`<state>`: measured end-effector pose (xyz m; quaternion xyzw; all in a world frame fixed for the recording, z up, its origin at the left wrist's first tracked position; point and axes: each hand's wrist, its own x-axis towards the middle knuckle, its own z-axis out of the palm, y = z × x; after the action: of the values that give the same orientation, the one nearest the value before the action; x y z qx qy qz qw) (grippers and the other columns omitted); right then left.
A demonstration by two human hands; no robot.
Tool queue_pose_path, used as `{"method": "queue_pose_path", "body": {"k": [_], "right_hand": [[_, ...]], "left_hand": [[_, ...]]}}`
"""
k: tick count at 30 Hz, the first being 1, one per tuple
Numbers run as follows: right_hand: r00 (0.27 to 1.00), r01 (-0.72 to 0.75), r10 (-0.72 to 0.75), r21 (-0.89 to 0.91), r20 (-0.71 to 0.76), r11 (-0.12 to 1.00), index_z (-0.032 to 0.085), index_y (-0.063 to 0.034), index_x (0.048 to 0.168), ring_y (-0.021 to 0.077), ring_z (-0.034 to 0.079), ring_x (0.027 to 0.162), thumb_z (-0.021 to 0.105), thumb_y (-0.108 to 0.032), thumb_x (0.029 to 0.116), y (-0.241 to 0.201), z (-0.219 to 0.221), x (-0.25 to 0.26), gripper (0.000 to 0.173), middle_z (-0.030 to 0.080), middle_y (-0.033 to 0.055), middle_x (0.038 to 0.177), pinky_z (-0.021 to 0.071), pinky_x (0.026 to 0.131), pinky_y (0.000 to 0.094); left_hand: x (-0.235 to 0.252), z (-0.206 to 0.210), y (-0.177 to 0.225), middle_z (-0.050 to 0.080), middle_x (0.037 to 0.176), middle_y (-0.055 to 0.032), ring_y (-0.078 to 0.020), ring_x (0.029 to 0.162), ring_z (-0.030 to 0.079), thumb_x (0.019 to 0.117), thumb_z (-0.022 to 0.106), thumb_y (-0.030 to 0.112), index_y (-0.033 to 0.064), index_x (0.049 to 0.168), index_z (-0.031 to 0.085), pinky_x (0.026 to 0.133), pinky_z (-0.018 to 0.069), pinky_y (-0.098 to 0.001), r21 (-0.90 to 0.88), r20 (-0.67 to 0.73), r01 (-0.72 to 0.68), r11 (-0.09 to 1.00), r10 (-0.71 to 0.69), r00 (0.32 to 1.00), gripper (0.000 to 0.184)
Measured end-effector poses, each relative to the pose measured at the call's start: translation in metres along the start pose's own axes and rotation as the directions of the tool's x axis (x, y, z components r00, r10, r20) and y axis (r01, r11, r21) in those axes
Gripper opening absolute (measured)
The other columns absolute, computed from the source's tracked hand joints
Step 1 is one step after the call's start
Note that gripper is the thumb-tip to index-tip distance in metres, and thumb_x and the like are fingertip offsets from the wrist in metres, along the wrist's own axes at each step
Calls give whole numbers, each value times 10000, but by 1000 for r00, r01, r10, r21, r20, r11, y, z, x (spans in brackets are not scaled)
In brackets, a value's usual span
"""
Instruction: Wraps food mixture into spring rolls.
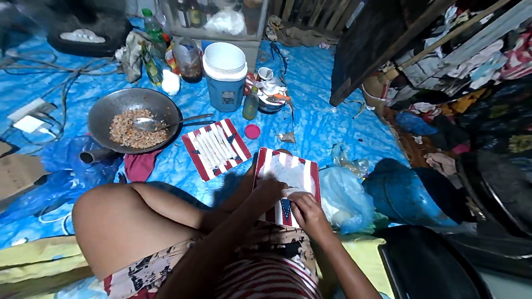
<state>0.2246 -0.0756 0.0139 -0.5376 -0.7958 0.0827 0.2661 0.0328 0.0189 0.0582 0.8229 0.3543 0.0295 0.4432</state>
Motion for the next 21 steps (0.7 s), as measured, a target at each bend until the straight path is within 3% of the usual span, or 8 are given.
{"method": "queue_pose_path", "body": {"k": [5, 11, 14, 17, 19, 21], "right_hand": [[999, -47, 47, 19, 0, 999, 757, 12, 1055, 317, 708, 1074, 585, -52, 952, 0, 4, 6, 211, 749, 150, 1097, 557, 979, 401], [990, -137, 135, 61, 36, 989, 761, 9, 1104, 355, 696, 1101, 596, -45, 956, 1, 8, 8, 228, 738, 172, 1128, 559, 979, 441], [988, -155, 153, 53, 36, 987, 764, 7, 1107, 363, 697, 1091, 601, -29, 953, -2, 10, 7, 227, 736, 178, 1126, 564, 969, 449], [984, -174, 173, 46, 33, 984, 767, -1, 1109, 363, 696, 1095, 601, -38, 957, -2, 12, 5, 228, 736, 176, 1131, 563, 967, 460], [983, -179, 178, 46, 34, 983, 770, -6, 1109, 368, 692, 1098, 599, -54, 962, -1, 12, 5, 230, 735, 177, 1130, 563, 964, 466], [982, -187, 186, 50, 30, 981, 770, -6, 1110, 371, 690, 1086, 613, -64, 955, -3, 12, 5, 229, 730, 181, 1118, 564, 960, 463]], "left_hand": [[5, -5, 1, 669, 1237, -279, -428, 1215, 619, 1064, 532, 153, -27, 1348, 614, 1076, 433, -567, -6, 22, 45, 999, -45, 999, 346], [11, -6, -1, 632, 1307, -268, -415, 1235, 603, 1048, 534, 96, 34, 1497, 481, 1083, 440, -535, -42, 24, 94, 995, -93, 995, 456], [14, 1, -4, 554, 1437, -240, -376, 1337, 541, 1020, 546, 33, 35, 1516, 458, 1139, 409, -498, -64, -25, 75, 995, -77, 997, 503], [17, 7, -6, 546, 1421, -235, -395, 1337, 523, 980, 602, 14, 11, 1390, 579, 1120, 422, -519, 44, -109, 4, 999, 1, 994, 410], [16, 11, -10, 617, 1308, -235, -427, 1261, 555, 961, 621, 28, -8, 1223, 682, 1059, 437, -560, 163, -192, -87, 983, 118, 974, 272], [13, 17, -14, 660, 1194, -251, -438, 1173, 611, 987, 552, -13, -53, 1111, 705, 1011, 482, -553, 211, -210, -186, 960, 230, 950, 201]]}}
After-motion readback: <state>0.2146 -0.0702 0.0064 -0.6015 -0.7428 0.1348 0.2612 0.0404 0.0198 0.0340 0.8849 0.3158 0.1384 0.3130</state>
